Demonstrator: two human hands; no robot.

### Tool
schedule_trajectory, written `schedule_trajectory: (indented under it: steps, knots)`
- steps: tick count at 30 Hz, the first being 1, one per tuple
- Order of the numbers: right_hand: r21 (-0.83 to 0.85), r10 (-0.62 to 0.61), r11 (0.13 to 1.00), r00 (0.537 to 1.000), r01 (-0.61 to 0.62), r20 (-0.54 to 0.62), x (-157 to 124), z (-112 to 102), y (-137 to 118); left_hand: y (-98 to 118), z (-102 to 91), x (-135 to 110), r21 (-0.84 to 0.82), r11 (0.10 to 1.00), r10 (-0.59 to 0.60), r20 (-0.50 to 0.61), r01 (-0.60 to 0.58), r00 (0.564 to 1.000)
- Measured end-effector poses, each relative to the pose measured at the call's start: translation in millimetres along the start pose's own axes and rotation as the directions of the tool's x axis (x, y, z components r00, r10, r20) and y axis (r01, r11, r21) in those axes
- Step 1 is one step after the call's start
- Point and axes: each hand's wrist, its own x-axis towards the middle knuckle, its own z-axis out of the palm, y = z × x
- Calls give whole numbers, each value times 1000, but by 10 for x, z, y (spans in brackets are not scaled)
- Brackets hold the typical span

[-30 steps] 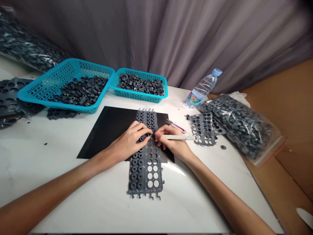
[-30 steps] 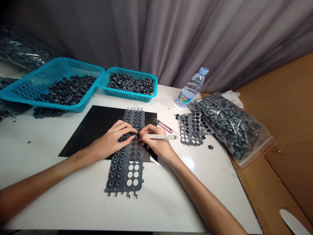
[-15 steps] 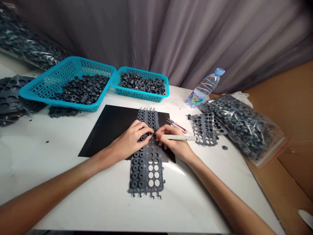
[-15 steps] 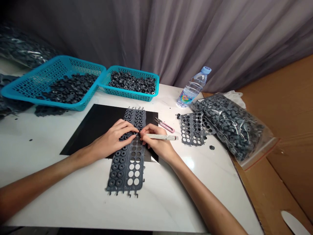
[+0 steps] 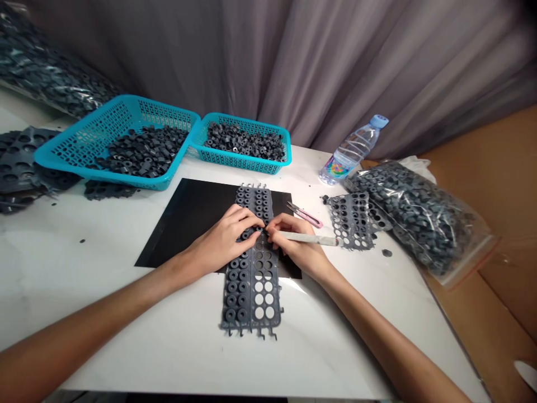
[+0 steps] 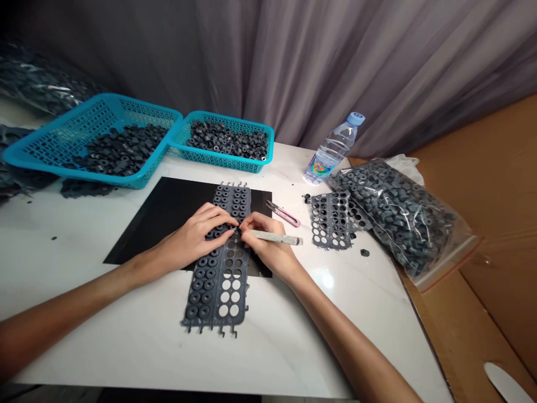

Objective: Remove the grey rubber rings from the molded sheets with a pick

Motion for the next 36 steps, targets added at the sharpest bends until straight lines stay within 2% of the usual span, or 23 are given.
schedule_trajectory:
  steps: [7, 17, 27, 36]
  knots:
    - [68, 6, 998, 1000, -5, -11, 18, 6, 42, 111, -100, 46, 89, 995, 38, 62, -43, 997]
    - [97, 37, 995, 999, -35, -18, 11, -9, 13, 19, -40, 31, -28, 1000, 0, 16, 1, 1000]
    - [23, 7, 1000, 1000, -7, -22, -6, 1, 19, 9, -39, 16, -27, 1000, -10, 47, 11, 999]
    - [12, 14, 1000, 999, -14, -31, -4, 27, 18, 13, -39, 28, -21, 1000, 8, 32, -7, 999]
